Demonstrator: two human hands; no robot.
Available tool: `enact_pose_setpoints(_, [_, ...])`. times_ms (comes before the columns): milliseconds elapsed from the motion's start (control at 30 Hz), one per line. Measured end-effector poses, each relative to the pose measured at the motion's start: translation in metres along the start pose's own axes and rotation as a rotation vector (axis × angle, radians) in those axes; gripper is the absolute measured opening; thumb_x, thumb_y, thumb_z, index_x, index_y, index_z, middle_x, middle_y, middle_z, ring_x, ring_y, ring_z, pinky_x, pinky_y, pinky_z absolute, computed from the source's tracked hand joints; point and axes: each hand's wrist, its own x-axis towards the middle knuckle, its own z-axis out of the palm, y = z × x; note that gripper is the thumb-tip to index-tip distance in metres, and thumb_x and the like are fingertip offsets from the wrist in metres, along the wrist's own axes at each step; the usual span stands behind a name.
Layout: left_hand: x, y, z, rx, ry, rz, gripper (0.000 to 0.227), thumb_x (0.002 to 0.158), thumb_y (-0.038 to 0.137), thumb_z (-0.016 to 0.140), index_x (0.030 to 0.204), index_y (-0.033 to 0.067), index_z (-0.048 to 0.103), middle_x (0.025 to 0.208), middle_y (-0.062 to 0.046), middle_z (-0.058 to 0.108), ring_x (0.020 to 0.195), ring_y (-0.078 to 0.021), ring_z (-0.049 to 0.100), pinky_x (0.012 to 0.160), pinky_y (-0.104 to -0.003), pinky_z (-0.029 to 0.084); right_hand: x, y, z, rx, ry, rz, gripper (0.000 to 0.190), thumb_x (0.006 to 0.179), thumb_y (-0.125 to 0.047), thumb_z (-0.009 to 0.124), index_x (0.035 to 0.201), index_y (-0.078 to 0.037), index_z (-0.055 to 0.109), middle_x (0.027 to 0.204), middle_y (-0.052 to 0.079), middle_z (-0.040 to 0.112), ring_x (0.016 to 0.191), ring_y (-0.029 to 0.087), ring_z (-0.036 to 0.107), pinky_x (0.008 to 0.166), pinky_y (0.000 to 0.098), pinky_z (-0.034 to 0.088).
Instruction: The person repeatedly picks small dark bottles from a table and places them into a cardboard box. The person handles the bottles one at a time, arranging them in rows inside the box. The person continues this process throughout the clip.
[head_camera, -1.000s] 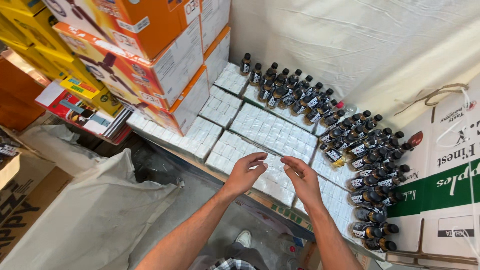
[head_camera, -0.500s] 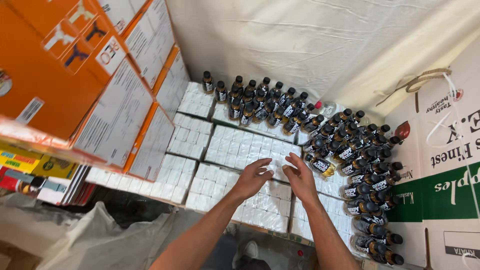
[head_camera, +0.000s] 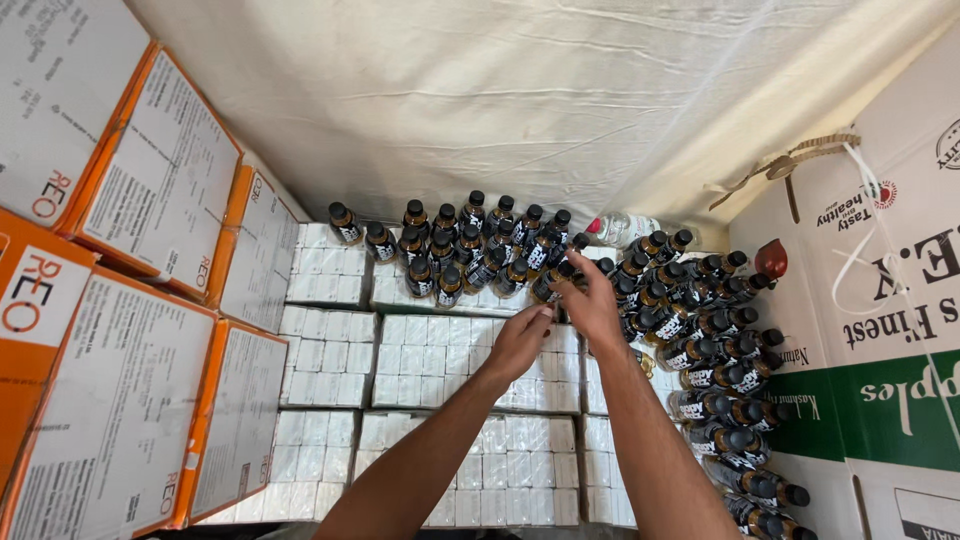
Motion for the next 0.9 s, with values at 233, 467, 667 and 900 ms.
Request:
enact_pose_setpoints(233, [0.013, -0.030, -0.006, -0.055, 0.019, -0.067, 0.053, 0.108, 0.048, 0.050, 0.137, 0.0065, 0.064, 0.133, -0.022, 0.063, 0.123, -0.0350, 0.062, 0.095, -0.047, 0.056, 0.020, 0.029, 0.008, -0.016, -0.030, 0.042, 0.050, 0.093, -0.004, 0.066, 0.142, -0.014, 0.062, 0.150, 0.026, 0.043, 0.125, 0.051, 0.058, 0.098, 0.0533, 0.058])
enact_pose_setpoints(467, [-0.005, -0.061, -0.007, -0.142, 0.092, -0.204, 0.049, 0.103, 0.046, 0.052, 0.128, 0.0066, 0.069, 0.119, -0.016, 0.071, 0.111, -0.0288, 0.070, 0.091, -0.048, 0.058, 0.012, 0.078, 0.022, 0.007, -0.108, -0.122, 0.030, 0.091, -0.002, 0.076, 0.120, -0.010, 0.076, 0.127, 0.016, 0.060, 0.104, 0.036, 0.071, 0.084, 0.0407, 0.065])
enact_pose_setpoints(667, [-0.025, -0.096, 0.003, -0.436, 0.214, -0.312, 0.051, 0.102, 0.044, 0.054, 0.134, 0.0047, 0.059, 0.114, -0.018, 0.072, 0.100, -0.0304, 0.075, 0.088, -0.046, 0.061, -0.031, 0.072, 0.006, 0.122, -0.174, -0.069, 0.033, 0.088, 0.003, 0.073, 0.120, -0.004, 0.075, 0.119, 0.019, 0.063, 0.091, 0.035, 0.075, 0.076, 0.0403, 0.068])
enact_pose_setpoints(900, [-0.095, -0.068, 0.031, -0.699, 0.101, -0.216, 0.058, 0.107, 0.050, 0.049, 0.143, 0.0055, 0.053, 0.133, -0.015, 0.060, 0.114, -0.0338, 0.069, 0.094, -0.043, 0.060, -0.094, 0.036, -0.036, 0.290, -0.197, -0.045, 0.040, 0.085, 0.000, 0.081, 0.124, -0.004, 0.074, 0.108, 0.019, 0.077, 0.063, 0.017, 0.071, 0.056, 0.0260, 0.062])
